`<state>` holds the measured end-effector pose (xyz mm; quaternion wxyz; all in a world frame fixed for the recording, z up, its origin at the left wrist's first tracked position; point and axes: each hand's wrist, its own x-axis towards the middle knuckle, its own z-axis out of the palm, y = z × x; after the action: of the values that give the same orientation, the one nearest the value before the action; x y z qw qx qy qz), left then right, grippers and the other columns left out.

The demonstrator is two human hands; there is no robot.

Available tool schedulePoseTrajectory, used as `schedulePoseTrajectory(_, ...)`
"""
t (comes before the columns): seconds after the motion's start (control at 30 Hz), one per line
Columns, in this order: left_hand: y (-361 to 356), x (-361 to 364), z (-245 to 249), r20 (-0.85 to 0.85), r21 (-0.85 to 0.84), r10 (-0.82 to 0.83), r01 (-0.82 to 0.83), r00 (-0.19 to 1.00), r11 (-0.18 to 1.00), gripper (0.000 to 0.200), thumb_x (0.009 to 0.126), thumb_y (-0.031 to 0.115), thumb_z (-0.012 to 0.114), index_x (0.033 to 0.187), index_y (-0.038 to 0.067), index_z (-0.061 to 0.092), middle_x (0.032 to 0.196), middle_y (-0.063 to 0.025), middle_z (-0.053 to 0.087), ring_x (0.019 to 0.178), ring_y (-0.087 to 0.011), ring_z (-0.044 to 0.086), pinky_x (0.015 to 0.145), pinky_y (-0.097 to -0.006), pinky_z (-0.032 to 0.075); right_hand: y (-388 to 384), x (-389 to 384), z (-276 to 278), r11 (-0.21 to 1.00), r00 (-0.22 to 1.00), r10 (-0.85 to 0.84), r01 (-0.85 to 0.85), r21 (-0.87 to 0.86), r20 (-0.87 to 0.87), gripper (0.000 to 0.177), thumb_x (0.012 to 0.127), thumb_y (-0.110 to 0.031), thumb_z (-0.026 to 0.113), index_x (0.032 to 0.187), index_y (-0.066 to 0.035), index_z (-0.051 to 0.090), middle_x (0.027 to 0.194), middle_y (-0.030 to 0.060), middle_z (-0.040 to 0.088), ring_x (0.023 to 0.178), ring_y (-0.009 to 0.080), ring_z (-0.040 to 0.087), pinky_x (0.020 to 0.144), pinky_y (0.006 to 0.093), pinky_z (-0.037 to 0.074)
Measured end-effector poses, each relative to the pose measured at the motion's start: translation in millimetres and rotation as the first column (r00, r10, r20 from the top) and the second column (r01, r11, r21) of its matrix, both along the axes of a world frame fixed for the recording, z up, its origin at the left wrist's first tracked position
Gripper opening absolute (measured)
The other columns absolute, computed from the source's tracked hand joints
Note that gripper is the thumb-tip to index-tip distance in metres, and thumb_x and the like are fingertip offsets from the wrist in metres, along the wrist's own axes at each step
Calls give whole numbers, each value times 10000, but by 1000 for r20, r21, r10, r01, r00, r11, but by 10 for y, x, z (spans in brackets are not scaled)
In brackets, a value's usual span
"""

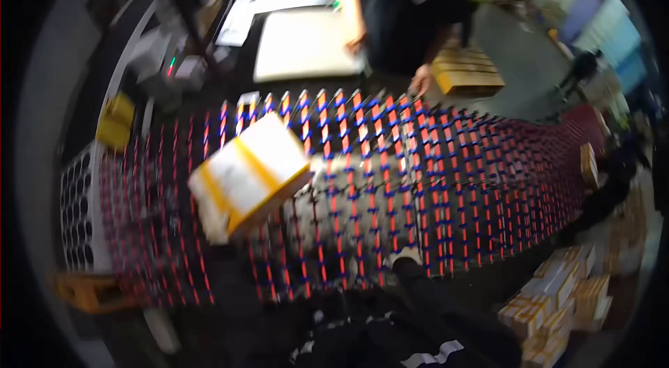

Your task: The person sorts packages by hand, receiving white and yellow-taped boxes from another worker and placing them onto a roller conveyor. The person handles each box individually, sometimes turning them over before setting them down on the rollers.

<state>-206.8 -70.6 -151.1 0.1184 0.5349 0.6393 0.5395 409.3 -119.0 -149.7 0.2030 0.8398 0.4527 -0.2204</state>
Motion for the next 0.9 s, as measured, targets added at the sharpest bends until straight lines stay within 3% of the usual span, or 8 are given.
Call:
schedulePoseTrajectory(0.07,262,147,-387,-300,49,98,-87,949,995,786,915,434,714,1530,31,436,1547,-181,468,1455,-366,387,1247,-446,248,-43,158,-561,998,997,58,-57,-20,45,779,810,-622,667,1358,-70,633,1441,234,569,1322,394,558,1079,476,488)
schedulePoseTrajectory(0.13,519,893,288,-94,-9,-40,40,995,999,892,791,252,807,1550,12,404,1599,-196,389,1488,-366,345,1248,-423,248,-94,128,-364,990,991,127,-125,71,-34,750,820,-610,663,1303,-36,654,1332,267,614,1241,415,586,1032,483,500)
schedulePoseTrajectory(0.17,709,1254,290,327,65,-139,124,935,990,932,718,135,819,1544,-1,408,1599,-244,363,1486,-364,350,1241,-410,260,-69,54,-69,997,986,46,-35,69,-162,730,816,-600,671,1280,-36,664,1315,280,605,1219,418,592,1030,497,496)
schedulePoseTrajectory(0.23,840,1897,669,221,-156,-90,126,971,980,952,684,67,816,1536,-31,401,1604,-252,344,1503,-343,335,1234,-388,270,-92,94,-146,999,991,40,-35,39,-131,697,818,-587,673,1288,-73,670,1345,286,582,1241,426,578,1050,497,484)
schedulePoseTrajectory(0.43,1275,3349,686,640,2,-258,334,724,942,929,730,0,793,1558,10,370,1624,-267,297,1531,-326,302,1222,-367,295,-331,242,-74,960,973,81,-18,281,-215,535,839,-503,680,1217,-125,706,1337,191,586,1212,405,601,1007,529,504)
schedulePoseTrajectory(0.57,1439,3761,666,337,-203,-280,359,899,911,1004,724,-72,789,1579,-36,265,1634,-250,297,1520,-315,333,1225,-345,292,-405,271,-63,953,976,78,-13,302,-202,506,834,-477,710,1220,-150,713,1430,175,531,1295,363,544,1043,504,490)
schedulePoseTrajectory(0.7,1458,4030,859,631,-30,-303,414,714,910,1002,709,-163,749,1566,-54,242,1590,-247,378,1513,-305,348,1246,-361,254,-364,203,-21,960,975,43,20,279,-218,518,834,-471,707,1235,-143,710,1466,190,512,1295,371,541,1045,505,489)
schedulePoseTrajectory(0.9,1459,4037,865,583,-71,-305,421,753,904,1042,708,-207,701,1581,-64,151,1590,-251,379,1524,-304,327,1259,-370,224,-399,243,-110,936,979,84,-15,351,-183,503,836,-460,702,1230,-147,705,1399,192,549,1250,378,563,1009,493,503)
